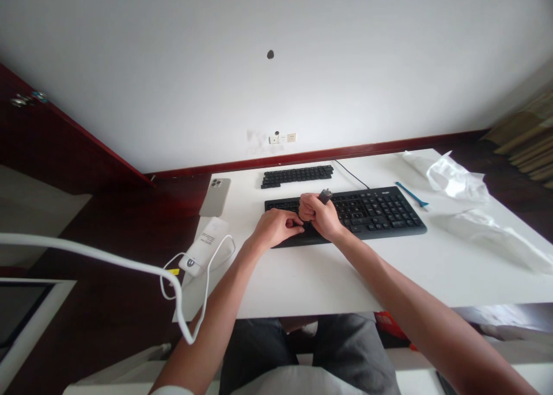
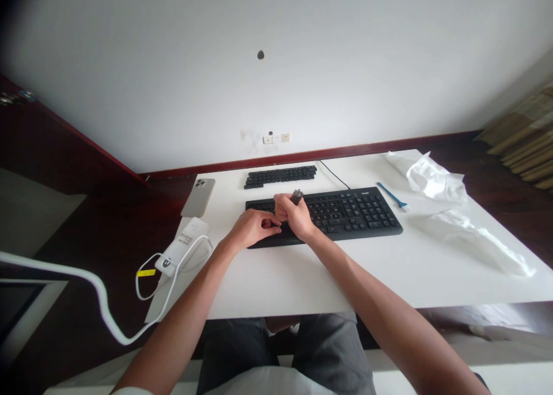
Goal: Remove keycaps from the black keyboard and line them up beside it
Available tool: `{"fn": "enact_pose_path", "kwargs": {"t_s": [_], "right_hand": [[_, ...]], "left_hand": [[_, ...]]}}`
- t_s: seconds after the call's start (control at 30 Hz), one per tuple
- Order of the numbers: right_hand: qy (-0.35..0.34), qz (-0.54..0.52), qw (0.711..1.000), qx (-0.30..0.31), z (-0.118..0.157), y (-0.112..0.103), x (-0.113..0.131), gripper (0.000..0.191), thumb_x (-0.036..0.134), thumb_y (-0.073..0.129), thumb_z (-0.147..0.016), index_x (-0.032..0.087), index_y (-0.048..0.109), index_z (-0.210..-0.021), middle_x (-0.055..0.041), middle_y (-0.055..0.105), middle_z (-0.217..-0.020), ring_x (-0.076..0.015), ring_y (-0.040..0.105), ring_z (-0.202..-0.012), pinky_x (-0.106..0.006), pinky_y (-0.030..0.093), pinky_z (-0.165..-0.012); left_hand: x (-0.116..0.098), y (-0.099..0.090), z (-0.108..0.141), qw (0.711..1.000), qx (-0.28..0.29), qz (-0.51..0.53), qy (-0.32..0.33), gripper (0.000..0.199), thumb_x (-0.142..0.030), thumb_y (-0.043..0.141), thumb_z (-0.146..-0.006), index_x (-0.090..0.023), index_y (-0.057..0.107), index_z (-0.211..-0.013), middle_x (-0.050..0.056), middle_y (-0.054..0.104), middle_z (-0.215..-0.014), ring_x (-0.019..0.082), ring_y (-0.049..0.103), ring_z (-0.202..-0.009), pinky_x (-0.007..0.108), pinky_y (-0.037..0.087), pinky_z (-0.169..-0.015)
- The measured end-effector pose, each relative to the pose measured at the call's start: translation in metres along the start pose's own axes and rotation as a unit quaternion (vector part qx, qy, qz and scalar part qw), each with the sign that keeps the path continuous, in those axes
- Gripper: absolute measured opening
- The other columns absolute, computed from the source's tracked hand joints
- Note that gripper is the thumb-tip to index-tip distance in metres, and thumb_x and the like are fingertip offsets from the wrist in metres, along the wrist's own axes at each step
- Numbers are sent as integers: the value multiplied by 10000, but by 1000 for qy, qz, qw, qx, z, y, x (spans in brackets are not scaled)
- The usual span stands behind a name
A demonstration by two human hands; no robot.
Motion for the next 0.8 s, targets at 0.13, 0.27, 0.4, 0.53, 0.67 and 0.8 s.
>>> {"fn": "enact_pose_path", "kwargs": {"t_s": [0.13,0.27,0.4,0.53,0.67,0.8], "right_hand": [[-3,-14,1000,1,0,1,2,450,287,685,-824,218,337,-547,68,270,-551,-65,233,-477,-266,143,-457],[6,-47,999,-6,-2,-2,2,461,289,708,-807,220,331,-550,75,262,-543,-65,217,-470,-265,148,-450],[13,-85,996,-35,-7,-12,2,484,292,701,-818,224,307,-546,78,251,-512,-70,210,-454,-268,197,-443],[13,-96,995,-38,-10,-15,2,498,295,694,-830,225,284,-555,74,248,-512,-77,203,-462,-268,222,-440],[-9,-57,998,-19,-8,-11,4,501,313,710,-824,225,297,-554,71,254,-524,-80,209,-474,-272,219,-448],[-23,8,999,44,0,0,3,502,377,708,-850,217,348,-539,60,282,-544,-80,245,-486,-275,174,-464]], "left_hand": [[-1,-1,0,1000,3,1,-5,132,-363,810,-831,-305,817,-949,-61,688,-703,117,592,-634,252,372,-639],[-2,-2,1,1000,13,3,-3,147,-357,809,-826,-296,814,-960,-62,666,-690,111,573,-622,250,363,-627],[-2,-2,1,1000,13,0,-2,155,-356,796,-838,-276,808,-970,-59,649,-676,108,556,-615,250,341,-608],[-4,-4,2,1000,10,1,1,210,-341,796,-831,-266,782,-1027,-60,636,-676,112,557,-618,247,341,-605],[-5,-7,2,1000,17,13,6,322,-312,811,-804,-261,733,-1112,-65,627,-684,125,572,-635,240,359,-611],[-4,-5,2,999,30,-7,19,224,-332,791,-828,-256,754,-1036,-51,650,-709,134,586,-641,246,360,-616]]}}
Point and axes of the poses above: each hand's wrist, its own z-axis away from the middle knuckle, its own y-axis out of the palm, x = y × z, the point moved 7 cm from there along -z, towards the middle knuckle
